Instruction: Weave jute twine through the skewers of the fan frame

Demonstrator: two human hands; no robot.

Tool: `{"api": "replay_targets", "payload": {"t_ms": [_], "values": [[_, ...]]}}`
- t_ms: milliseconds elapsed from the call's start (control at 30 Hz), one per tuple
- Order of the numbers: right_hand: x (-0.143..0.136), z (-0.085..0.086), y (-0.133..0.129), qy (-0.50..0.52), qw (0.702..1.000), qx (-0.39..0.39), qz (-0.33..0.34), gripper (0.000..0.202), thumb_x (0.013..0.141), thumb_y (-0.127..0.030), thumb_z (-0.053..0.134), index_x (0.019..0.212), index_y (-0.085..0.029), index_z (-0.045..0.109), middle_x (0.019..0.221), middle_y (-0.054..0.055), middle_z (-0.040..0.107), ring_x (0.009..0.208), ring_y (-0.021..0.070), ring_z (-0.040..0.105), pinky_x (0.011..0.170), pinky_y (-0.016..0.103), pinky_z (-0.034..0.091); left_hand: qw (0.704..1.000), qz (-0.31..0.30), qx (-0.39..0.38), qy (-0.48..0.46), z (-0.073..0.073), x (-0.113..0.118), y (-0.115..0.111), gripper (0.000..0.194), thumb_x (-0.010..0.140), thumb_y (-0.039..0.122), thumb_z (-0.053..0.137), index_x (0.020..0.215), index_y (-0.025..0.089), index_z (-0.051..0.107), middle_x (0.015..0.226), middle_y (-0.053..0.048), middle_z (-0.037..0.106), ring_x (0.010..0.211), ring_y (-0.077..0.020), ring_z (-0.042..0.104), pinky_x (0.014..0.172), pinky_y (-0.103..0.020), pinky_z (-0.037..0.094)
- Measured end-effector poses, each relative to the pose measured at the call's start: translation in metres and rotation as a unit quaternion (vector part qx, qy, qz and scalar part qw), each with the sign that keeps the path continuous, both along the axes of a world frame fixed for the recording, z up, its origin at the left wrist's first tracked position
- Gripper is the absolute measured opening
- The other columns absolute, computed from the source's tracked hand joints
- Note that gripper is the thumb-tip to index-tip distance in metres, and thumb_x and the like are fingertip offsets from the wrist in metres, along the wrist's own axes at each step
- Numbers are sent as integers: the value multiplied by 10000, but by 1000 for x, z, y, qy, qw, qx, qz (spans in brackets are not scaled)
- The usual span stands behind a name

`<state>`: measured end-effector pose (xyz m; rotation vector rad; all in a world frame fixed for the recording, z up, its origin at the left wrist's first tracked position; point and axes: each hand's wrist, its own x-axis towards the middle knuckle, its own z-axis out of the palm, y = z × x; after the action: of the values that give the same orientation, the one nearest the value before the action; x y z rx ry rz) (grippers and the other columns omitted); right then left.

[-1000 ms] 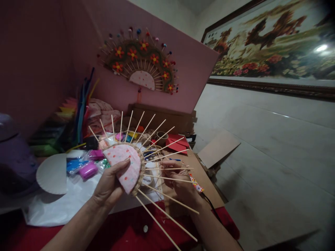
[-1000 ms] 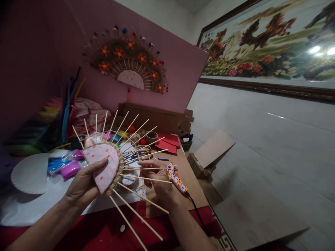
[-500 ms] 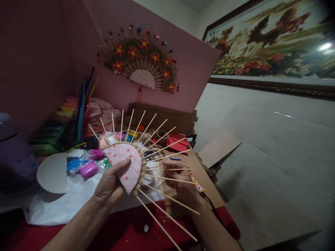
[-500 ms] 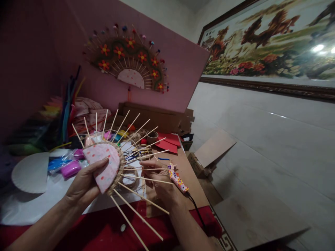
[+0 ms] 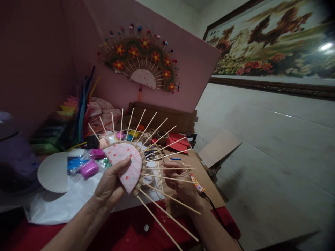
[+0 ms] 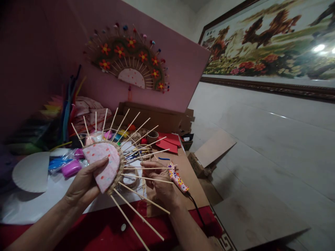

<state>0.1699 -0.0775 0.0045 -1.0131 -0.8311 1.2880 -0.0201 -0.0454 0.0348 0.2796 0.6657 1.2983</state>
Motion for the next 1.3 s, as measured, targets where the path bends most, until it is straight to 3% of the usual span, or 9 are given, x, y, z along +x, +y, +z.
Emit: {"api": "replay_targets", "payload": {"t_ms": [367,600,833,1133,1200,1300], "values": [[-4,-5,4,0,998,51,34,273,644,-160,704,915,-183,691,601,-24,556,428,32,325,392,167,206,1000,3,0,-13,0,0,1,331,759,13,509,1053,98,634,700,-95,725,625,-214,695,636,-329,586],[-6,-9,7,3,998,60,33,221,612,-117,684,823,-174,717,525,-53,495,391,30,297,376,180,200,1000,5,6,-17,1,0,-1,346,768,19,504,1083,97,623,719,-99,728,641,-215,697,679,-349,582],[-6,-21,11,39,998,50,19,214,576,-94,731,765,-194,716,567,-34,570,385,30,306,365,180,175,1000,13,13,-19,-1,0,1,353,757,13,519,1079,105,631,755,-102,732,670,-224,699,730,-376,572],[-4,-10,7,10,999,30,36,215,618,-230,749,823,-171,719,565,-4,605,370,21,313,357,167,149,999,20,26,-6,0,0,1,319,759,9,512,1039,98,637,758,-94,732,685,-216,699,734,-377,572],[-1,-7,4,-22,998,44,46,232,652,-255,735,869,-176,715,573,-6,610,370,24,332,361,167,176,999,22,29,-5,1,0,2,325,761,8,509,1048,94,632,755,-94,731,681,-215,698,732,-375,573],[4,-4,-1,-93,993,59,34,248,676,-254,729,916,-198,710,760,26,669,531,78,526,483,192,372,999,26,29,-6,0,-2,3,338,761,3,508,1060,104,628,741,-88,730,661,-208,698,724,-361,575]]}}
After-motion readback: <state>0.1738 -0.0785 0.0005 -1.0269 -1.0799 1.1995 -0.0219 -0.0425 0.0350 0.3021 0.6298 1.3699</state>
